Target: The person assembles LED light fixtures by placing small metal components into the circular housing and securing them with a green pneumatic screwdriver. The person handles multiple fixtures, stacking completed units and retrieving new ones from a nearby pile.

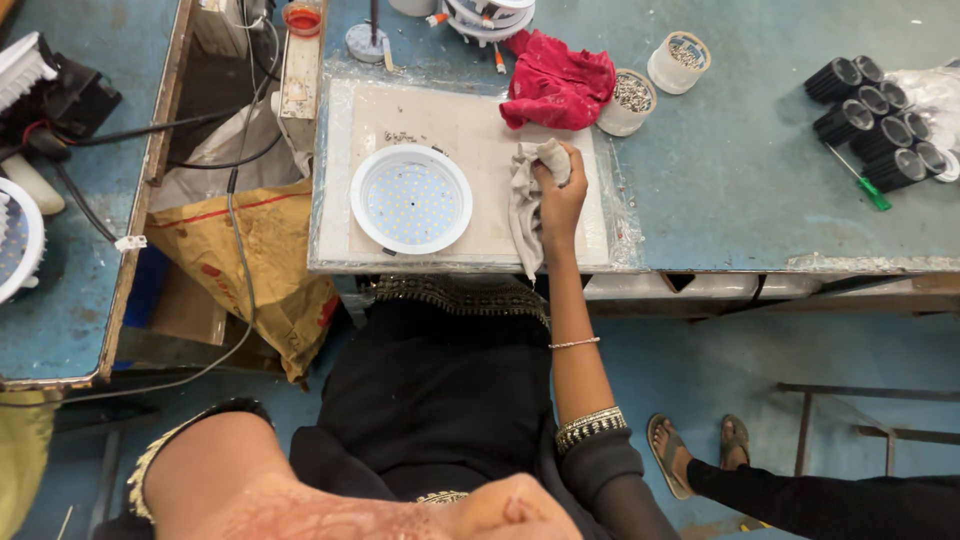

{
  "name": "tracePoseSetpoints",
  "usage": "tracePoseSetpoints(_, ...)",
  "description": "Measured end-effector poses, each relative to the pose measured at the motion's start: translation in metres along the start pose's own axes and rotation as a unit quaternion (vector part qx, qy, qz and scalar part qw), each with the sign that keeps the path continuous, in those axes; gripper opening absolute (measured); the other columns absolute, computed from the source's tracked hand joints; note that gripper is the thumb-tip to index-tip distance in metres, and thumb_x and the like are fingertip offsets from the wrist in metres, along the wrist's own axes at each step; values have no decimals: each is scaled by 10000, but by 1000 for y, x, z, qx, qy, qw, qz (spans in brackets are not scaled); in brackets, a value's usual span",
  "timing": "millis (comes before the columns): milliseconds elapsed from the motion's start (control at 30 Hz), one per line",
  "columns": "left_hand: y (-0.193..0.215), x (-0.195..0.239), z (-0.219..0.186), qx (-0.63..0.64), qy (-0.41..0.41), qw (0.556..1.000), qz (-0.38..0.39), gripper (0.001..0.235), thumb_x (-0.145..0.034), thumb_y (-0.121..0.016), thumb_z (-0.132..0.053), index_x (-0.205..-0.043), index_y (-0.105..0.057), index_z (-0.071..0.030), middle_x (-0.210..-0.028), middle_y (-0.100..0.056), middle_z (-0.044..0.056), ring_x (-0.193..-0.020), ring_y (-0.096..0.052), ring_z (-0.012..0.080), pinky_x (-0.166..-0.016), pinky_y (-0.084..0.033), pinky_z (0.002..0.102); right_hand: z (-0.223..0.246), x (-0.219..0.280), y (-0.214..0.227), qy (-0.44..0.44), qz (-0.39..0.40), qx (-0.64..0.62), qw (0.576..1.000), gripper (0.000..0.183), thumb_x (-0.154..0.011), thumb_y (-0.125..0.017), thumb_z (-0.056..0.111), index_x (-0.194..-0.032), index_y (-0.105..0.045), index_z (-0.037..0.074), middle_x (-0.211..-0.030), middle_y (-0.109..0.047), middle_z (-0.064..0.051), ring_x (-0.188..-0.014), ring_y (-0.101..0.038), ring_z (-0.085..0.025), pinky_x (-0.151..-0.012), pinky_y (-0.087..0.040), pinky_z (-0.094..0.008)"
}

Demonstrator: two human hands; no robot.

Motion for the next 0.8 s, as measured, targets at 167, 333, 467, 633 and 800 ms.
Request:
tracePoseSetpoints(167,-4,4,6,28,12,999,-6,665,-1154,-245,-473,-1518,-325,77,-1499,-411,151,-1424,-400,201,-1280,-239,327,10,2,-4,17,16,22,999,283,-894,-687,-41,-1164,-636,24,-1047,-677,-43,-970,-650,-136,-890,-533,-284)
tracePoseSetpoints(333,-5,1,-5,2,-67,998,-17,706,-1193,-169,-577,-1514,-319,34,-1481,-387,106,-1444,-332,191,-1283,-211,292,13,3,-5,24,18,9,1000,303,-884,-678,-41,-1178,-634,18,-1043,-672,-44,-959,-647,-136,-888,-536,-287)
tracePoseSetpoints(467,-9,-3,15,-30,-16,999,-5,686,-1217,-165,-559,-1499,-348,39,-1445,-401,99,-1436,-342,227,-1273,-245,309,17,4,-6,9,12,17,1000,308,-877,-684,-32,-1175,-626,21,-1040,-667,-45,-954,-645,-134,-867,-530,-283)
tracePoseSetpoints(633,-6,-5,5,-5,-61,998,-15,634,-1195,-212,-531,-1484,-339,20,-1470,-418,81,-1428,-322,190,-1261,-214,281,16,5,-6,-15,20,14,1000,277,-889,-673,-22,-1157,-623,28,-1033,-666,-37,-945,-651,-122,-853,-546,-274)
tracePoseSetpoints(800,-5,0,20,-50,-9,998,-38,536,-1181,-386,-387,-1516,-377,32,-1438,-393,108,-1421,-374,189,-1253,-267,275,19,5,-7,22,26,9,999,267,-899,-675,-32,-1158,-634,18,-1041,-668,-44,-958,-642,-129,-885,-535,-281)
Point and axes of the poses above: each hand's wrist, its own x-axis away from the middle knuckle, its own y-axis out of the back of the hand, z = x × y, the point moved 10 cm from there along -x, towards the middle knuckle
